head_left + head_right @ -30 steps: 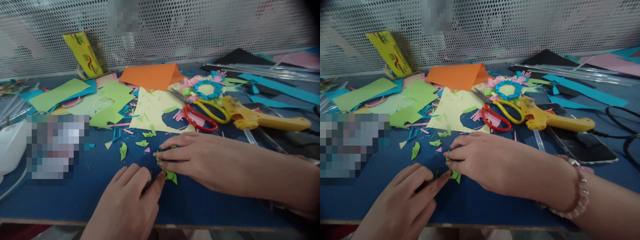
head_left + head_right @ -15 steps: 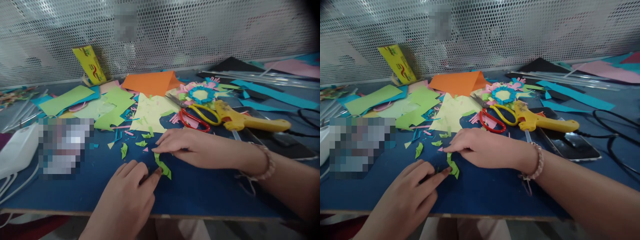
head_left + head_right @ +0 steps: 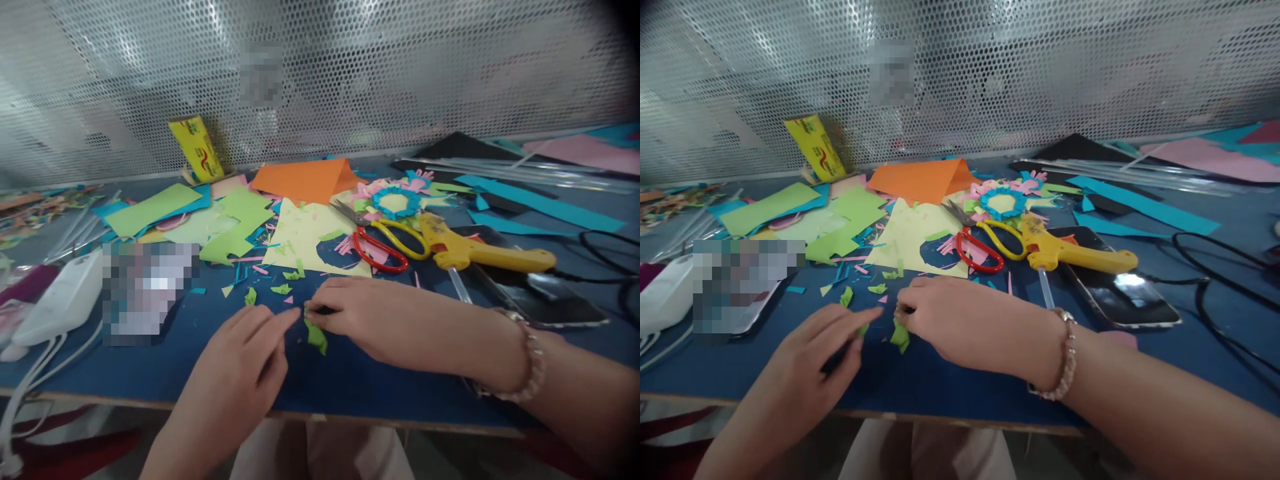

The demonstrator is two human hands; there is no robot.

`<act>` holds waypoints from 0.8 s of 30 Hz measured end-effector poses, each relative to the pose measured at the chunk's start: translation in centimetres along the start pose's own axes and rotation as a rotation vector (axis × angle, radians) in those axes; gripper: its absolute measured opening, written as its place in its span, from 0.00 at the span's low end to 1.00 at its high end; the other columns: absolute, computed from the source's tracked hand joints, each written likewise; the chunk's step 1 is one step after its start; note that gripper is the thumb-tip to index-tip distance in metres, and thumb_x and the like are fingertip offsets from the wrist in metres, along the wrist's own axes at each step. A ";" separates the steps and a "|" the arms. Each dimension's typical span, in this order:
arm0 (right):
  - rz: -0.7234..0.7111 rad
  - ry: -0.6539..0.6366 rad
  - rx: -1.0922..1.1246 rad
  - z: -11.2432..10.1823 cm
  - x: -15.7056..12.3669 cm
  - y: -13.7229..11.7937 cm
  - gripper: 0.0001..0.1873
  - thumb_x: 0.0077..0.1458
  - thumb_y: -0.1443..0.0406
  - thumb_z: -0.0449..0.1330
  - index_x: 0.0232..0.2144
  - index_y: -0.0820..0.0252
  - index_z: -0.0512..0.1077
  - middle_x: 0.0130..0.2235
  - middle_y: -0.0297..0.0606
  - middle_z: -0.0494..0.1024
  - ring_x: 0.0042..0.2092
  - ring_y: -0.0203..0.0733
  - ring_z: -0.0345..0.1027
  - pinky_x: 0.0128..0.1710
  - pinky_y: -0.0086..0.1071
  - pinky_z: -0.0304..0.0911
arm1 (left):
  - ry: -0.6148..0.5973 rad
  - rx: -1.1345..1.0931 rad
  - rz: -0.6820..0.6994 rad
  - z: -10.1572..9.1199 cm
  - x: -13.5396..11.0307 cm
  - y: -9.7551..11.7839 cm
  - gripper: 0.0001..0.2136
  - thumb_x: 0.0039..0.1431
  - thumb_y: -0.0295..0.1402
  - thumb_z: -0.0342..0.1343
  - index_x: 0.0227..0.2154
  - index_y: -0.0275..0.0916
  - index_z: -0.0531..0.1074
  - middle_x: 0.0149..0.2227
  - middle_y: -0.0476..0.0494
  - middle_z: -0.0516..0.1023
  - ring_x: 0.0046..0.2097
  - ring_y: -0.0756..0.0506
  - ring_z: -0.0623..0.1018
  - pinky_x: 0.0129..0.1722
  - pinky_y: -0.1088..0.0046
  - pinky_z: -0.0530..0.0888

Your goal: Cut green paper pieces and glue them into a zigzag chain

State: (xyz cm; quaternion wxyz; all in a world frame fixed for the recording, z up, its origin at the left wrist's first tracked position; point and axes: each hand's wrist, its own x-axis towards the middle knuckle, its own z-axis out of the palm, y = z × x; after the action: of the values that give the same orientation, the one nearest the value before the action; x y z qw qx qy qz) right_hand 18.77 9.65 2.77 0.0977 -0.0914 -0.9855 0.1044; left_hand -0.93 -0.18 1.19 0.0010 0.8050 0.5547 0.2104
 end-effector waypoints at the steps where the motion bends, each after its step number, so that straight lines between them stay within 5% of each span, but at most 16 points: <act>1: 0.010 -0.010 -0.016 0.0 0.0 -0.1 0.17 0.51 0.78 0.51 0.41 0.64 0.73 0.40 0.44 0.74 0.44 0.41 0.66 0.44 0.35 0.62 | 0.066 -0.014 -0.046 -0.3 0.2 0.0 0.15 0.58 0.25 0.45 0.47 0.38 0.68 0.34 0.45 0.71 0.37 0.48 0.71 0.39 0.70 0.71; 6: 0.157 0.043 0.030 -0.8 0.2 -0.2 0.18 0.54 0.75 0.49 0.44 0.63 0.72 0.37 0.43 0.76 0.39 0.40 0.70 0.40 0.33 0.65 | 0.225 -0.152 -0.199 -1.6 1.3 0.3 0.09 0.57 0.28 0.49 0.39 0.39 0.70 0.31 0.47 0.73 0.33 0.50 0.73 0.33 0.75 0.71; 13: 0.451 0.437 0.441 -2.0 1.1 -0.3 0.14 0.52 0.64 0.57 0.42 0.59 0.74 0.40 0.39 0.78 0.39 0.38 0.72 0.38 0.30 0.68 | 0.197 -0.410 -0.288 -0.9 2.3 1.2 0.05 0.55 0.29 0.52 0.35 0.39 0.70 0.30 0.48 0.74 0.32 0.50 0.74 0.32 0.75 0.72; 19: 0.513 0.288 0.783 -1.3 1.6 -1.1 0.08 0.50 0.65 0.58 0.33 0.60 0.74 0.28 0.33 0.78 0.29 0.32 0.70 0.28 0.25 0.65 | 0.163 -0.468 -0.276 -0.5 3.0 1.8 0.05 0.54 0.26 0.51 0.34 0.39 0.65 0.31 0.49 0.73 0.32 0.51 0.74 0.31 0.76 0.72; 24: 0.588 0.311 0.770 -0.6 1.5 0.3 0.05 0.49 0.69 0.56 0.29 0.62 0.72 0.26 0.34 0.77 0.29 0.33 0.71 0.28 0.25 0.65 | 0.139 -0.165 -0.212 0.0 2.3 1.4 0.08 0.57 0.28 0.49 0.39 0.38 0.68 0.39 0.43 0.75 0.42 0.46 0.74 0.42 0.65 0.73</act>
State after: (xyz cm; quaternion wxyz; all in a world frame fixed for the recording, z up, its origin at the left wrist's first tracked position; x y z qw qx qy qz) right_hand 17.49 10.35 3.50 0.2366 -0.3369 -0.7818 0.4683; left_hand 1.02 1.32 2.26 0.0511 0.7224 0.6162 0.3094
